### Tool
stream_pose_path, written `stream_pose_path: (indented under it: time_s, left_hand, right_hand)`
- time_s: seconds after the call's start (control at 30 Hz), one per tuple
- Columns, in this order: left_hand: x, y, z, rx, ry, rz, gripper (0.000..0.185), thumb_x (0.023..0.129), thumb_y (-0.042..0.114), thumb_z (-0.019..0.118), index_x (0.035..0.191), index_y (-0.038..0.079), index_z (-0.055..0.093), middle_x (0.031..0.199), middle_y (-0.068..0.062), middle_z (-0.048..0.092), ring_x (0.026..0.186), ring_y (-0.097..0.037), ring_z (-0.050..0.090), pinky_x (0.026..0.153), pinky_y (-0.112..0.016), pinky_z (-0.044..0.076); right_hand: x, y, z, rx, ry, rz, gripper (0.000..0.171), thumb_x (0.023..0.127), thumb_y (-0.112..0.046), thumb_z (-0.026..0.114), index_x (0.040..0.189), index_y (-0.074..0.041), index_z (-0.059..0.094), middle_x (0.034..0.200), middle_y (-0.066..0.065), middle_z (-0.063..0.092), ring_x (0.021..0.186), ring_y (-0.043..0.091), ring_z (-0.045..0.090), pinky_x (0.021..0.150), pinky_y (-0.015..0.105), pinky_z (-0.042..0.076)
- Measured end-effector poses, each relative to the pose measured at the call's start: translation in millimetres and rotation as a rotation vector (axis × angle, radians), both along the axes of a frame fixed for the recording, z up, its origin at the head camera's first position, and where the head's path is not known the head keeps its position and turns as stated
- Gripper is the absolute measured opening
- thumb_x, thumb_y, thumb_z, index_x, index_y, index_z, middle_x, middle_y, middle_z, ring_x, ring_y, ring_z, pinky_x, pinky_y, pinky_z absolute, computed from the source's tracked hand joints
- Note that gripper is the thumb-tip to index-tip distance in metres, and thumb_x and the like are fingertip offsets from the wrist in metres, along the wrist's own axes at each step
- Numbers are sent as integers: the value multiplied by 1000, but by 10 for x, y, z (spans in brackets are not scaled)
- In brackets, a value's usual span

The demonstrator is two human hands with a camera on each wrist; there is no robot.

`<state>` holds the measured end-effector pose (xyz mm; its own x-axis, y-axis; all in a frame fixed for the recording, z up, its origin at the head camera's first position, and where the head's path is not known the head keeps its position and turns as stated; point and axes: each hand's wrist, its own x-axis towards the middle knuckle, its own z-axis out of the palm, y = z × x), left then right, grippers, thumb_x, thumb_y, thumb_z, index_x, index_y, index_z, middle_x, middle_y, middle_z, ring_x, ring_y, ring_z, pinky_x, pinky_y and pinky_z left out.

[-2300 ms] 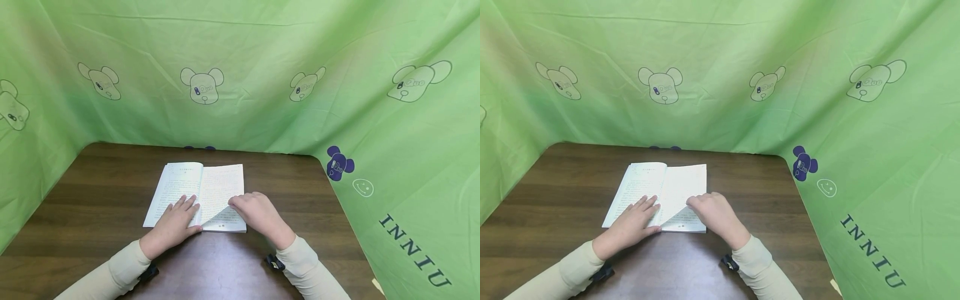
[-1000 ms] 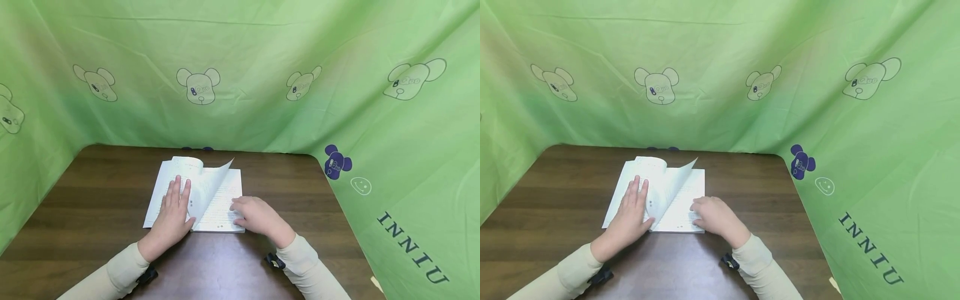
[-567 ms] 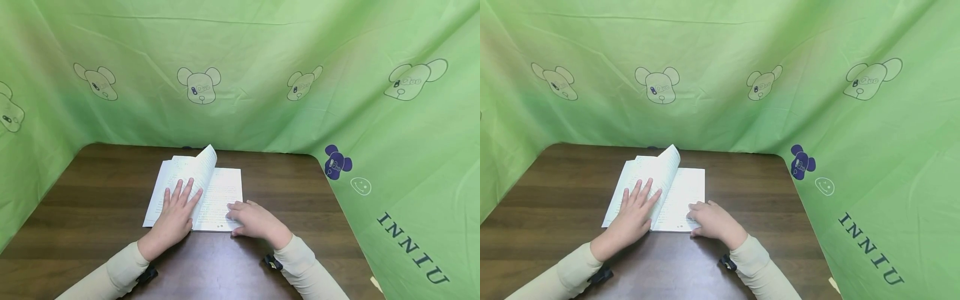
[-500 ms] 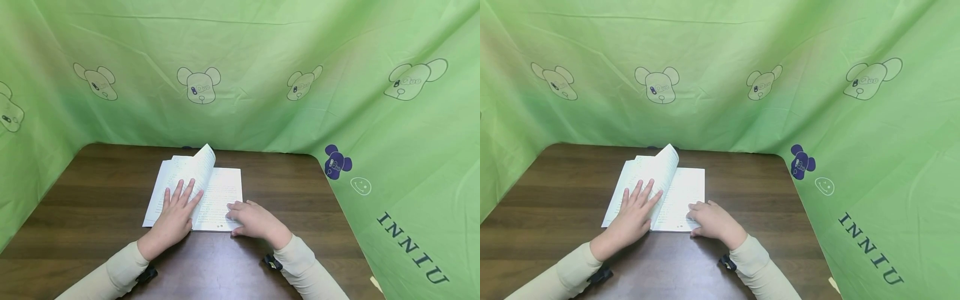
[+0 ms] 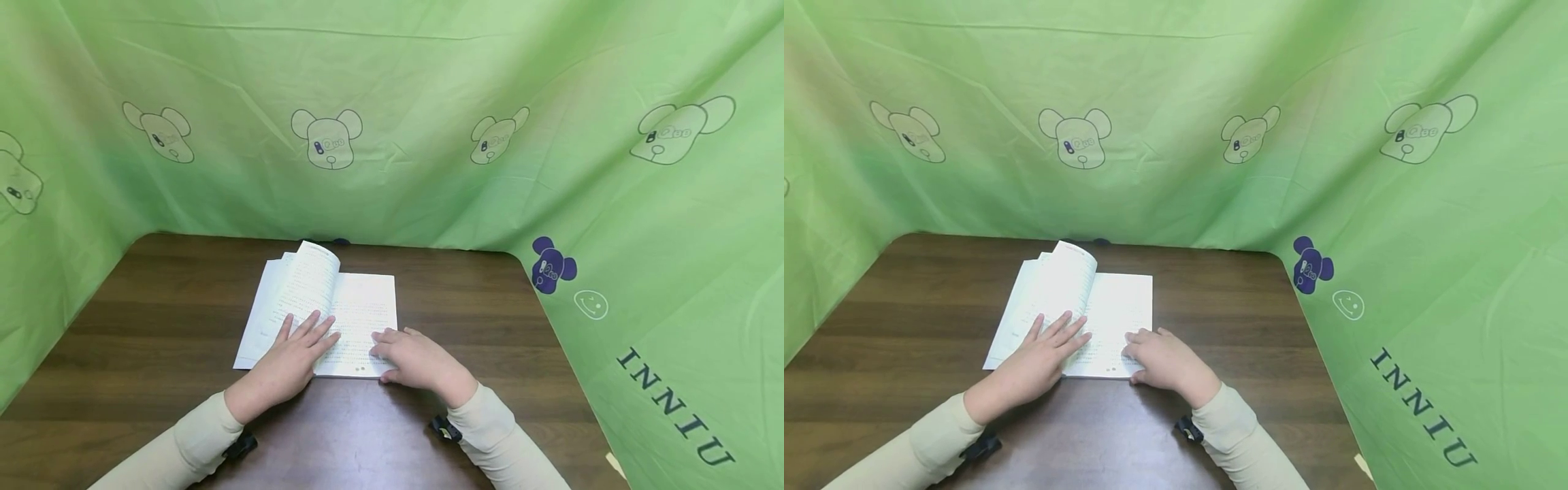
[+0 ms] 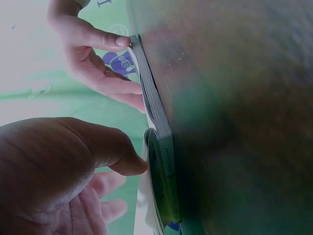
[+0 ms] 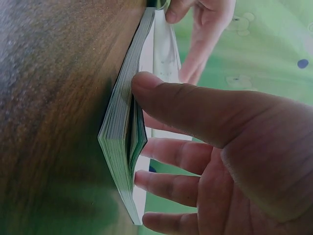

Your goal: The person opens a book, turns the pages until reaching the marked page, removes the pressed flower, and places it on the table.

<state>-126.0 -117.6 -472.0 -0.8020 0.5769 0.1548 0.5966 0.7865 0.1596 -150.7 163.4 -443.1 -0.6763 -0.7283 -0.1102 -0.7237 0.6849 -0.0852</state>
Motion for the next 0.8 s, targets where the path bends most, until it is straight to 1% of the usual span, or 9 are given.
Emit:
stream_pose_path:
  time_s: [0.1, 0.17, 0.3, 0.47, 0.63, 0.73, 0.8]
  left_hand:
    - [11, 3, -2, -6, -16, 9, 58, 91, 2, 66, 147, 12, 56, 160, -10, 44, 150, -38, 36, 115, -70, 25]
    - [15, 10, -10, -4, -33, 20, 56, 91, 3, 66, 146, 10, 57, 159, -12, 46, 149, -39, 38, 113, -71, 27]
    - [17, 32, -12, -7, -88, 51, 53, 90, 5, 64, 143, 7, 59, 160, -15, 43, 150, -40, 36, 110, -75, 28]
    - [16, 36, 1, -27, -151, 107, 48, 92, 9, 62, 140, 5, 61, 162, -16, 39, 151, -38, 33, 106, -77, 32]
    - [22, 34, 24, -5, -150, 154, 42, 94, 11, 60, 136, 7, 64, 159, -15, 44, 148, -38, 39, 102, -75, 39]
    - [26, 26, 35, 20, -152, 170, 38, 97, 19, 63, 133, 8, 66, 157, -15, 47, 146, -38, 41, 101, -74, 40]
    - [23, 19, 36, 28, -157, 172, 39, 99, 27, 66, 133, 8, 67, 156, -15, 48, 146, -38, 42, 100, -74, 41]
  right_hand:
    - [0, -2, -1, 3, 6, 4, 42, 88, -35, 80, 124, -16, 71, 146, 8, 61, 137, 25, 54, 108, 57, 44]
    - [4, 2, 0, 5, 4, 4, 41, 88, -34, 80, 124, -16, 71, 145, 8, 61, 137, 25, 55, 108, 57, 45]
    - [15, 16, 3, 1, -10, 0, 40, 88, -32, 80, 124, -15, 71, 145, 9, 61, 137, 26, 55, 107, 58, 45]
    - [10, 20, -4, -3, -13, 5, 41, 89, -33, 79, 125, -16, 71, 146, 8, 60, 138, 26, 54, 109, 58, 44]
    - [0, 17, 0, 7, -16, 9, 40, 90, -34, 78, 125, -17, 71, 147, 8, 59, 138, 26, 54, 109, 58, 43]
    - [-8, 23, 7, 9, -15, 19, 34, 91, -31, 77, 122, -17, 73, 145, 8, 61, 137, 28, 56, 109, 58, 43]
    - [-17, 27, 13, 14, 2, 37, 28, 92, -29, 76, 117, -18, 75, 142, 7, 64, 134, 26, 58, 108, 57, 45]
